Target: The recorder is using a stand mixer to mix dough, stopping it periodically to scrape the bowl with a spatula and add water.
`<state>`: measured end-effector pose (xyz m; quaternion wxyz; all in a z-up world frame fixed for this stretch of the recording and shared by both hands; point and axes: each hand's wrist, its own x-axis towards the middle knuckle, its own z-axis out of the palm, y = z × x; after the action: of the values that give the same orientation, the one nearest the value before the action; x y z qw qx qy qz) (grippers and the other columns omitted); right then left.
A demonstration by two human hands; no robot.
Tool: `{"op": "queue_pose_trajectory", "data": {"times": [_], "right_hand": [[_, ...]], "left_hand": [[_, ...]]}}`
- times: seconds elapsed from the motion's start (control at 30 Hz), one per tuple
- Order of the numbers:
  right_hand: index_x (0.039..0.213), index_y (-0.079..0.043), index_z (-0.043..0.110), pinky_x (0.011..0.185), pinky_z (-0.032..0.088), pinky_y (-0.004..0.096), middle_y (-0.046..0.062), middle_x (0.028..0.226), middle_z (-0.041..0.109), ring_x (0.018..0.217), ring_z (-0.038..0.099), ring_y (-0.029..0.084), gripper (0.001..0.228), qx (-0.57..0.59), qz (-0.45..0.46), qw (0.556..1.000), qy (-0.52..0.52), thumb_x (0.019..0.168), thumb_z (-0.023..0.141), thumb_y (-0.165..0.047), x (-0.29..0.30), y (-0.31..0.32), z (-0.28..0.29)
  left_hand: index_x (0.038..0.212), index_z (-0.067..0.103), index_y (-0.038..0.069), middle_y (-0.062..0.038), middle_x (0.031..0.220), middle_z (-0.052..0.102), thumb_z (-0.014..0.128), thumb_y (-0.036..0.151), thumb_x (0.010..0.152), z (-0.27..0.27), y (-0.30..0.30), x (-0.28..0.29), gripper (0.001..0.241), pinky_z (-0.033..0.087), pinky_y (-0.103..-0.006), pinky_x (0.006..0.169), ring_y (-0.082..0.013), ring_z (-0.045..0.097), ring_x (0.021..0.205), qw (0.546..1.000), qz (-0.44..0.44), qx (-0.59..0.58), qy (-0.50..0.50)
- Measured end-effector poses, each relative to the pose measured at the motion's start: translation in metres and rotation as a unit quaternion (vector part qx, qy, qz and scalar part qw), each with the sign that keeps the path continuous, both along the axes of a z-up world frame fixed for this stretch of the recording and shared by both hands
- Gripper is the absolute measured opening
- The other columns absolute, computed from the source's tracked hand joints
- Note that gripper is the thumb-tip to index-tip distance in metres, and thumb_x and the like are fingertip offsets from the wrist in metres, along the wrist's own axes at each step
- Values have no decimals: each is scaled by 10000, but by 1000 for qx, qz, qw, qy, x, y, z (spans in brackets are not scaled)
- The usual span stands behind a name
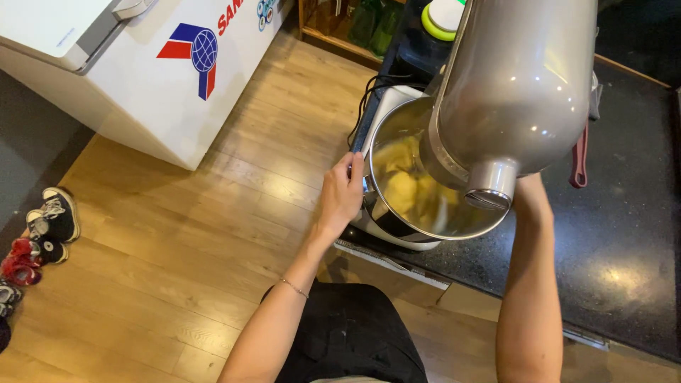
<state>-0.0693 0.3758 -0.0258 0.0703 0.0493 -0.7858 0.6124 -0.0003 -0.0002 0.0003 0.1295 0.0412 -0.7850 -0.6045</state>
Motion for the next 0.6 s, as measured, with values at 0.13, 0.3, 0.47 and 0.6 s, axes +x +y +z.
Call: {"op": "queue_pose_trajectory", "data": {"times": [0.13, 0.3, 0.47, 0.6], "right_hand": [[1365, 35, 581, 984, 497, 367, 119, 1300, 638, 1163, 593, 201, 383, 71, -16, 996, 47, 997, 629, -63, 22, -11, 12], [1391, 44, 554, 1024, 465, 372, 133, 1354, 607, 1223, 551, 209, 382, 117, -35, 988, 98, 1019, 602, -25, 28, -19, 20], [1275, 49, 606, 912, 512, 356, 118, 1208, 655, 1099, 602, 188, 300, 134, -53, 985, 89, 988, 617, -37, 37, -32, 35], [1200, 64, 631, 843, 518, 359, 107, 1126, 675, 1020, 613, 169, 264, 76, -100, 990, 69, 1014, 588, -119, 43, -59, 67]], "left_hand": [[856, 614, 19, -200, 596, 564, 439, 383, 1064, 2, -1, 0, 454, 413, -465, 529, -361, 602, 557, 1000, -11, 7, -13], [859, 601, 16, -190, 593, 544, 431, 366, 1078, 9, -3, 4, 446, 395, -455, 517, -336, 568, 537, 1000, -29, 6, -10], [873, 583, -8, -197, 599, 494, 423, 300, 1095, 14, -5, 8, 412, 356, -456, 489, -324, 497, 528, 998, -45, 27, -44], [912, 603, -17, -203, 631, 508, 424, 290, 1095, 12, -6, 9, 399, 375, -464, 523, -301, 497, 557, 998, -44, 11, -31]]}}
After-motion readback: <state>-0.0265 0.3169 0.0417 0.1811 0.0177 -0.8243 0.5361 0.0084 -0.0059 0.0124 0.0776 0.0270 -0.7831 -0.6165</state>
